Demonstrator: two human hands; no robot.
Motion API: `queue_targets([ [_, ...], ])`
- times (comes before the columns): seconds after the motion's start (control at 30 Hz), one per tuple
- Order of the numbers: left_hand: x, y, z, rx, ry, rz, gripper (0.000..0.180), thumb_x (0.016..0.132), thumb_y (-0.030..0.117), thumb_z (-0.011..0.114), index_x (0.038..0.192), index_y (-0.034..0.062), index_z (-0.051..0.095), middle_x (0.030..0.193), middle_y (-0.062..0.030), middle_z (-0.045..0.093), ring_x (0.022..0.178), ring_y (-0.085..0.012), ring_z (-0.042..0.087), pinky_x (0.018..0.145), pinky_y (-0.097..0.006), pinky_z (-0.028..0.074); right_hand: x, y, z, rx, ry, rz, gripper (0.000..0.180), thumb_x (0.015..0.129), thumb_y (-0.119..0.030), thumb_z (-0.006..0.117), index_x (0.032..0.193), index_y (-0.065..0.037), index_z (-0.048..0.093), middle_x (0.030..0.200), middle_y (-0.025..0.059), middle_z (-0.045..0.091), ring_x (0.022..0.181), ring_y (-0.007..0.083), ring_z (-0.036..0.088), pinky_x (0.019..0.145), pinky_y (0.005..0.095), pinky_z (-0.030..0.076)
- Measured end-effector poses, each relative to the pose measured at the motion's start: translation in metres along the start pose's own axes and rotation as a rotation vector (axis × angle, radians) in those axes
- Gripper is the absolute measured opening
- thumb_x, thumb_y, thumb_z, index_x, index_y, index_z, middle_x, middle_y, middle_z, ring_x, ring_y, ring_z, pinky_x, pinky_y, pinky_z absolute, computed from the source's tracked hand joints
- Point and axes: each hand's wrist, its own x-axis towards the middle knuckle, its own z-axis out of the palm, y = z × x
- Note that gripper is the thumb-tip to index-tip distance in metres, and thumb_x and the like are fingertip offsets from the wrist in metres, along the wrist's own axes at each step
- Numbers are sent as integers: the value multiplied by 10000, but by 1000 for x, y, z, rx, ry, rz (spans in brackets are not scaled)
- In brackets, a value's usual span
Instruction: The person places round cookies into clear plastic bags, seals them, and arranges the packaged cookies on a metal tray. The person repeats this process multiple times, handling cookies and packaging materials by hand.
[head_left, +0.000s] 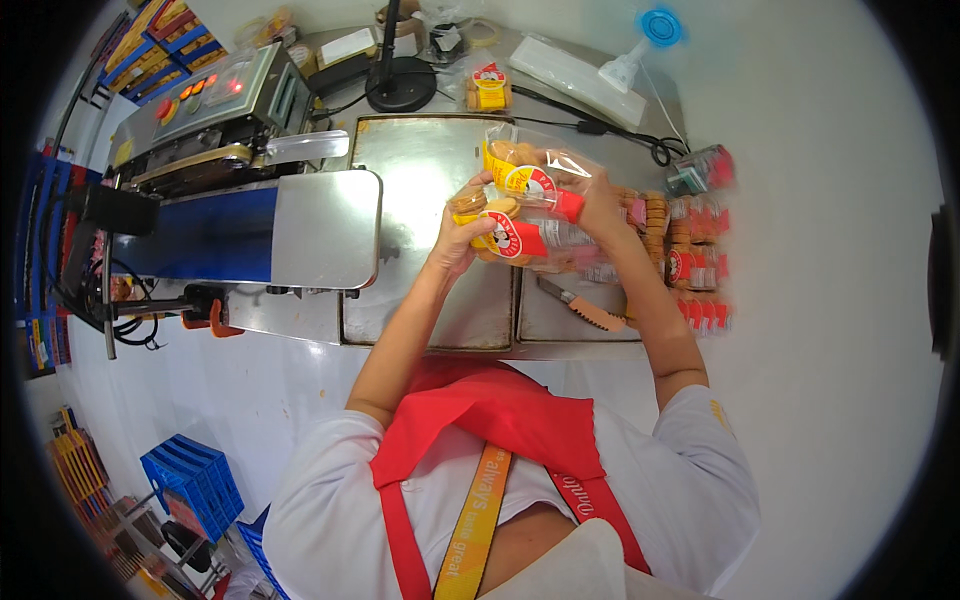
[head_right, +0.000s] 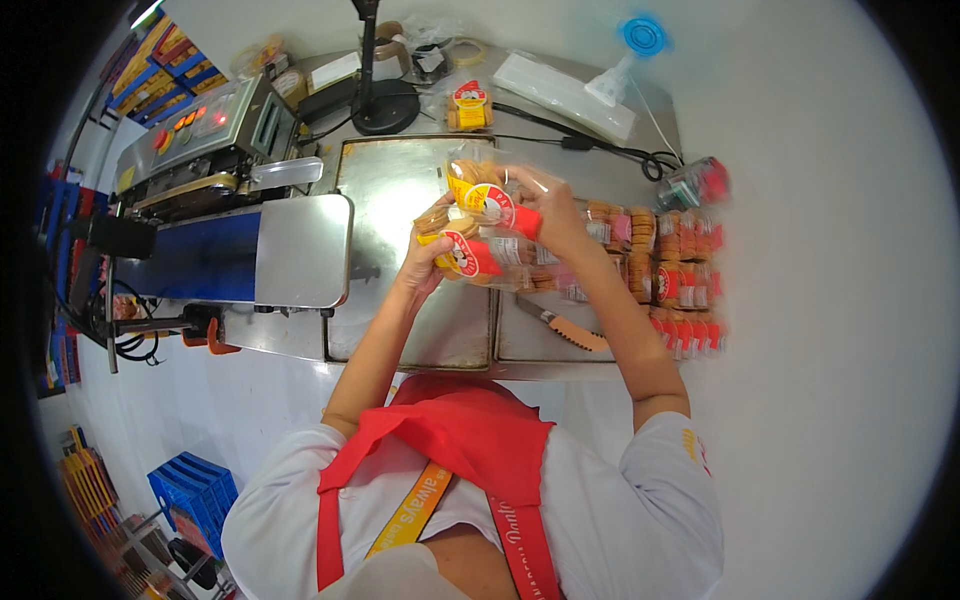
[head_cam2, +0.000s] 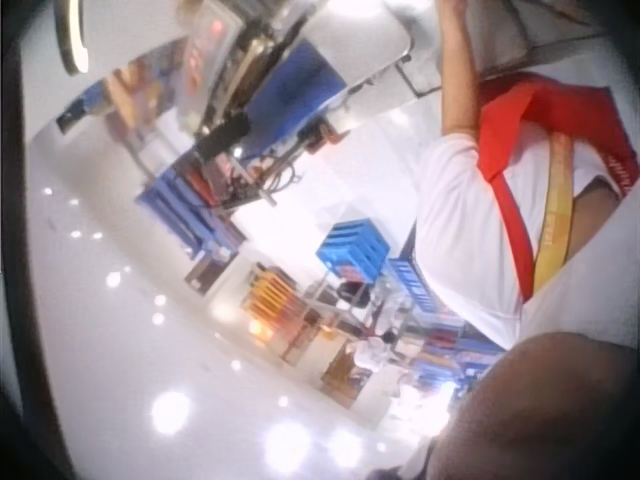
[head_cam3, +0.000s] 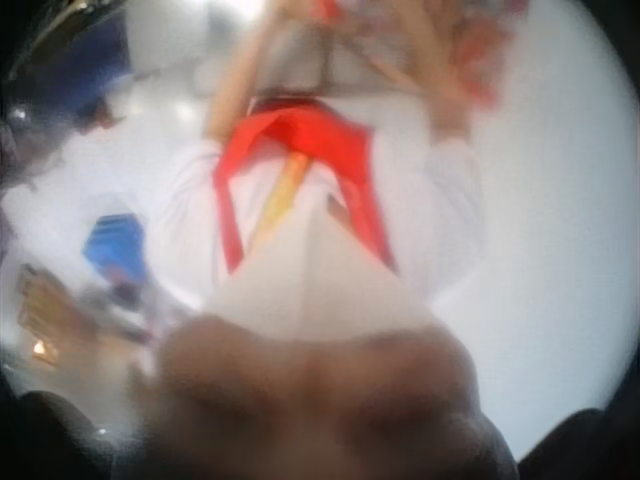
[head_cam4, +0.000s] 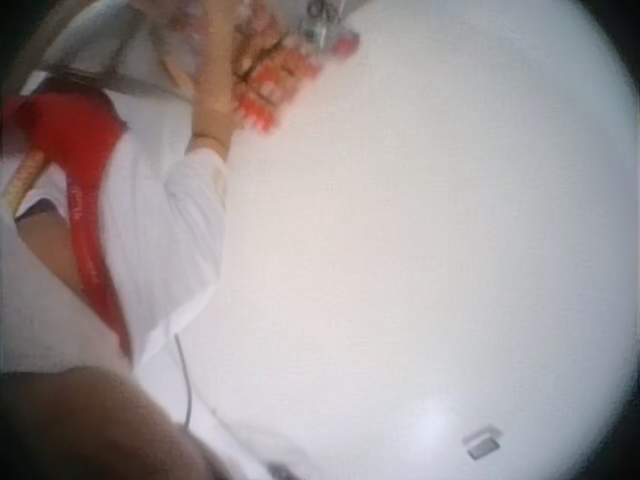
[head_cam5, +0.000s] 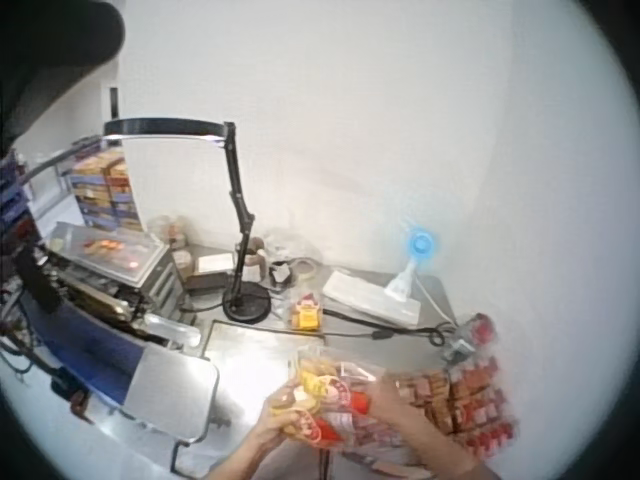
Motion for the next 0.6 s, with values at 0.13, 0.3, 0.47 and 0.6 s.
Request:
queue_targets([
  [0.13, -8, 1, -18, -23, 81, 20, 724, 669, 80, 752, 1302, 53, 400, 1109, -106, 597, 989, -201, 609, 860, -340, 509, 18, 22, 28, -84, -3, -76, 484, 607, -84, 807, 1043, -16, 605, 897, 67, 655, 736, 73, 601, 644, 239, 518],
  [0.3, -9, 2, -43, -20, 188, 26, 708, 707, 74, 733, 1325, 51, 387, 1136, -119, 585, 1001, -213, 604, 849, -353, 521, 41, 41, 58, 118, 16, 105, 383, 629, -49, 776, 971, 6, 612, 837, 74, 663, 723, 85, 604, 607, 240, 523],
  [0.47, 7, -2, -63, -128, 273, 74, 662, 758, 48, 690, 1343, 58, 379, 1182, -124, 553, 1011, -228, 596, 843, -365, 531, 64, 62, 54, -81, 242, 15, 248, 736, 3, 650, 979, -4, 602, 827, 82, 669, 707, 115, 633, 575, 269, 514],
  [0.6, 24, -11, -80, -26, 359, 138, 643, 728, 40, 727, 1298, 63, 431, 1165, -104, 546, 994, -219, 594, 841, -352, 534, 63, 61, 35, -315, 497, 31, 217, 773, -27, 616, 990, -23, 606, 814, 84, 667, 716, 145, 643, 625, 301, 508],
])
